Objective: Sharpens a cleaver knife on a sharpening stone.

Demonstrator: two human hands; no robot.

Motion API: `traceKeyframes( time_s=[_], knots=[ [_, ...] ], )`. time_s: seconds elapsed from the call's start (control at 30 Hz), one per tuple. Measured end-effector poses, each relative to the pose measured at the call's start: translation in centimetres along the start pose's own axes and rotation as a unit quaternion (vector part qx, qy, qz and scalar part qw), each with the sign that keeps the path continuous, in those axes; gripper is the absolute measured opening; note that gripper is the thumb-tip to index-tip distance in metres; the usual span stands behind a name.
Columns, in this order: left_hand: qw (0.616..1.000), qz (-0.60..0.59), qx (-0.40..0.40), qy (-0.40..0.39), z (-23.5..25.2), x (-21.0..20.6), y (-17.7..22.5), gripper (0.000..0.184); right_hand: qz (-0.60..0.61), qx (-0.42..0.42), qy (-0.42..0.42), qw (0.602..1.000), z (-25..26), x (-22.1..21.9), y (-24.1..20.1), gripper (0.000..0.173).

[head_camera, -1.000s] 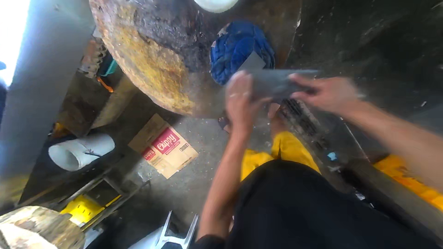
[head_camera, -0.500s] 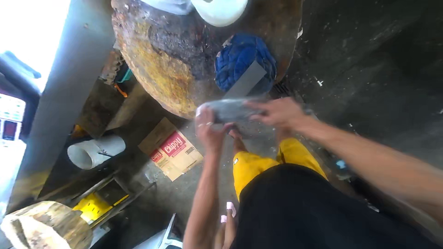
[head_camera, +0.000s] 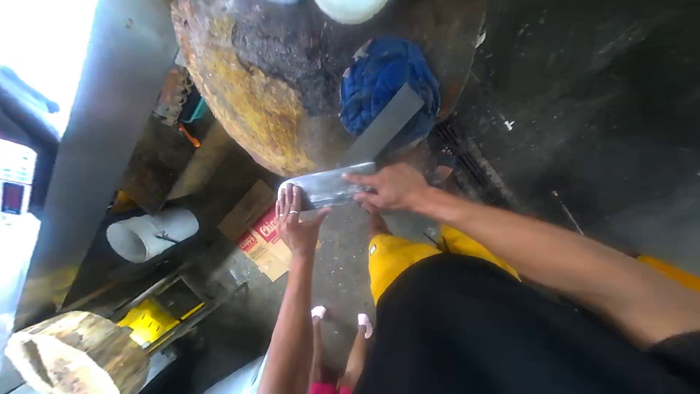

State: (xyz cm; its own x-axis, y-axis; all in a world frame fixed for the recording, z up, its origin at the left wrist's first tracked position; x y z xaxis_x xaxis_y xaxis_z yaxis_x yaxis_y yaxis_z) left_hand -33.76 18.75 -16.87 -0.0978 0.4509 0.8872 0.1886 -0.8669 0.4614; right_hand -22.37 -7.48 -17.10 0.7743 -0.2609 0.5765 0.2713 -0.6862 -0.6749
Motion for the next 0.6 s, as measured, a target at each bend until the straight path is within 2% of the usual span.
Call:
traceKeyframes(
  time_s=[0.07, 0.17, 0.23, 0.27, 0.3, 0.37, 0.47, 0.5, 0.53, 0.6],
  knots=[
    [0.999, -0.011, -0.034, -0.004, 2.1, -3.6, 6.4, 0.079, -0.005, -0.057, 0.055, 0.997, -4.3, 2.7, 5.2, 0.052],
    [0.992, -0.027, -0.124, 0.015, 6.1, -11.2, 17.7, 0.079, -0.069, -0.171, 0.134, 0.974, -13.0, 8.6, 13.4, 0.053],
    [0.987, -0.055, -0.153, -0.007, 8.2, -13.6, 22.0, 0.078, -0.096, -0.216, 0.173, 0.956, -15.4, 11.4, 15.4, 0.054],
    [0.986, -0.057, -0.152, -0.022, 8.1, -13.3, 21.7, 0.078, -0.1, -0.219, 0.181, 0.954, -15.3, 11.5, 14.7, 0.054],
    [0.988, -0.045, -0.143, -0.03, 7.8, -12.0, 19.7, 0.078, -0.097, -0.206, 0.182, 0.957, -13.7, 10.7, 13.1, 0.054],
    [0.995, -0.012, -0.096, -0.017, 4.9, -7.6, 11.5, 0.078, -0.081, -0.149, 0.15, 0.974, -8.1, 6.8, 8.3, 0.051],
    [0.998, 0.047, 0.028, 0.018, -1.9, -0.8, -0.9, 0.08, -0.034, -0.03, 0.042, 0.998, 0.6, 0.6, -0.6, 0.047],
    [0.997, 0.055, 0.05, 0.033, -3.6, 0.5, -2.7, 0.082, -0.023, 0.006, 0.012, 1.0, 1.7, -0.5, -2.7, 0.046],
    [0.996, 0.05, 0.058, 0.043, -3.8, 0.8, -3.0, 0.083, -0.015, 0.028, 0.002, 0.999, 2.2, -0.8, -3.3, 0.046],
    [0.997, 0.023, 0.063, 0.03, -1.9, -0.6, 1.0, 0.082, -0.004, 0.012, 0.025, 1.0, 0.8, 0.8, -0.7, 0.045]
  ],
)
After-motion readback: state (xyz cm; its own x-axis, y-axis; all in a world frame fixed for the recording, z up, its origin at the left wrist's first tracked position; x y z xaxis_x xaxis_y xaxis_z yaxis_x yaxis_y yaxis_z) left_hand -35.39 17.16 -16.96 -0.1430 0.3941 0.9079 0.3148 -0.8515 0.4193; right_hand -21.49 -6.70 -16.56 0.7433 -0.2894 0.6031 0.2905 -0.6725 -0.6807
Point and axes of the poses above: each hand's wrist, its own z-axis towards the middle knuckle, its own x-axis out of the back of the hand, y = z × x, the point moved 1 cm from there along z, towards the middle knuckle, and after that the axes turned 1 degree about y, right-handed, at the moved point
